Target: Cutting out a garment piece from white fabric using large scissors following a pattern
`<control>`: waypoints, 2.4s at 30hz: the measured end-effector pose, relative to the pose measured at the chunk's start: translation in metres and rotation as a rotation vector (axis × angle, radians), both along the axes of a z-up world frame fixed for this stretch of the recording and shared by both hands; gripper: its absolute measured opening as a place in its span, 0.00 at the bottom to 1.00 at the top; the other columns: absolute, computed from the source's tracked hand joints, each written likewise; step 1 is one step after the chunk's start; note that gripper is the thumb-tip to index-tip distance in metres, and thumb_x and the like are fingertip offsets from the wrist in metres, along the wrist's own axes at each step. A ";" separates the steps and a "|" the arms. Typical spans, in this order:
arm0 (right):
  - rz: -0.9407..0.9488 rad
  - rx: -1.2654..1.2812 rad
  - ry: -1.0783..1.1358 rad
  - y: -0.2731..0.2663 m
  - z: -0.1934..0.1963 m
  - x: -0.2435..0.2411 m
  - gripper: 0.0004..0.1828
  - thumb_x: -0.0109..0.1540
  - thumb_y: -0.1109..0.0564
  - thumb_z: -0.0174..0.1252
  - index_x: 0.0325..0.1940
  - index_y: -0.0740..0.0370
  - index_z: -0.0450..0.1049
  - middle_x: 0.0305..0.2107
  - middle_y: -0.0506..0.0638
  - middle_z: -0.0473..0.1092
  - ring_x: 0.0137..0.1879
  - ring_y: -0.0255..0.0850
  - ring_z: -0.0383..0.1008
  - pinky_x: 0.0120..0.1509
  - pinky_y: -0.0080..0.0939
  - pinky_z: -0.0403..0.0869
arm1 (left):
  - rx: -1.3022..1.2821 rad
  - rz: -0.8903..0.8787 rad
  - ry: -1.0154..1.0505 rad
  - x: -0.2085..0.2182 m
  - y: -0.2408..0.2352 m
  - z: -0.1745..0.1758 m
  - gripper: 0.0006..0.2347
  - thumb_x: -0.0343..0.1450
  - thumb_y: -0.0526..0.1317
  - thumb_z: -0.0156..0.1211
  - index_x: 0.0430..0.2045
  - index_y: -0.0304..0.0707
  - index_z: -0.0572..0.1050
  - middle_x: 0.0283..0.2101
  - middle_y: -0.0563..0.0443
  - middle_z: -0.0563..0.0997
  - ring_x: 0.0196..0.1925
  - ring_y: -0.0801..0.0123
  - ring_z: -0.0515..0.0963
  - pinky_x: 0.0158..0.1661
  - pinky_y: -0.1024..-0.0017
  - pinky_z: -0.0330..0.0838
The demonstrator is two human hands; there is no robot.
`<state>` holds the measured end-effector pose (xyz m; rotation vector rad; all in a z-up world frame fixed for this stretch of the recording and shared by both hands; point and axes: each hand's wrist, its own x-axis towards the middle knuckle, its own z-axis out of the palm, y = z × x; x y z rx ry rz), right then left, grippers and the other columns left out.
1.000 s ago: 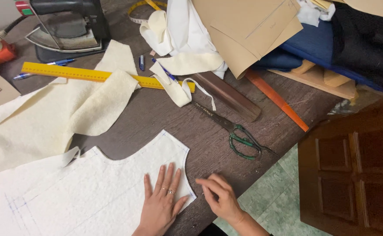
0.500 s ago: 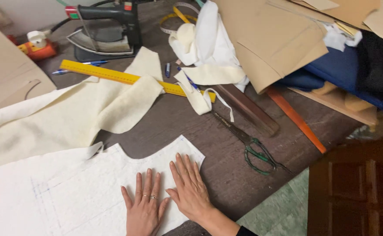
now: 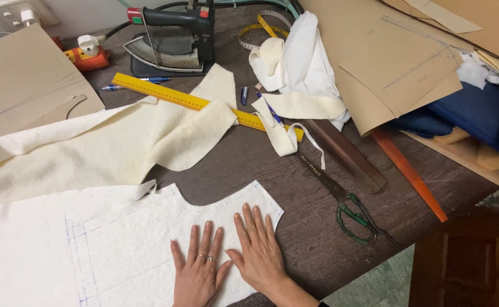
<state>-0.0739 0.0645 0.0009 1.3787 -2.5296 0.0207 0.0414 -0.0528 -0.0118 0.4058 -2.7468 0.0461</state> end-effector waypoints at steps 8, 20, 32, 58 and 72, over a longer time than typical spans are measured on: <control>0.010 0.017 0.038 0.000 0.006 0.000 0.46 0.61 0.30 0.37 0.73 0.60 0.42 0.72 0.60 0.37 0.77 0.53 0.34 0.78 0.54 0.38 | -0.005 0.037 0.006 0.010 0.010 0.006 0.34 0.67 0.63 0.37 0.68 0.52 0.49 0.73 0.53 0.48 0.75 0.60 0.45 0.66 0.41 0.39; 0.027 0.062 0.090 0.001 0.002 0.000 0.56 0.58 0.19 0.34 0.74 0.61 0.37 0.72 0.60 0.33 0.78 0.53 0.30 0.78 0.53 0.36 | 0.032 -0.003 0.023 0.019 0.003 0.015 0.34 0.68 0.63 0.35 0.68 0.49 0.46 0.73 0.51 0.45 0.76 0.59 0.41 0.67 0.42 0.33; 0.051 0.094 0.048 0.001 -0.005 -0.001 0.53 0.60 0.22 0.32 0.75 0.60 0.33 0.72 0.58 0.30 0.78 0.50 0.27 0.77 0.50 0.34 | 0.001 0.107 -0.005 0.101 -0.051 0.008 0.35 0.66 0.62 0.37 0.69 0.50 0.46 0.74 0.54 0.44 0.76 0.62 0.41 0.66 0.42 0.38; 0.087 0.000 -0.187 -0.001 0.008 0.006 0.47 0.63 0.30 0.39 0.75 0.57 0.33 0.73 0.56 0.31 0.78 0.51 0.29 0.77 0.55 0.38 | 0.077 0.183 0.005 0.144 -0.087 -0.001 0.34 0.66 0.63 0.28 0.68 0.59 0.38 0.74 0.59 0.35 0.76 0.60 0.33 0.65 0.42 0.29; 0.084 0.027 -0.162 0.000 0.006 0.005 0.47 0.63 0.29 0.37 0.75 0.59 0.35 0.72 0.57 0.32 0.78 0.51 0.29 0.77 0.54 0.36 | 0.048 0.149 -0.027 0.138 -0.088 0.000 0.35 0.65 0.63 0.34 0.69 0.55 0.43 0.74 0.57 0.41 0.76 0.61 0.39 0.64 0.37 0.39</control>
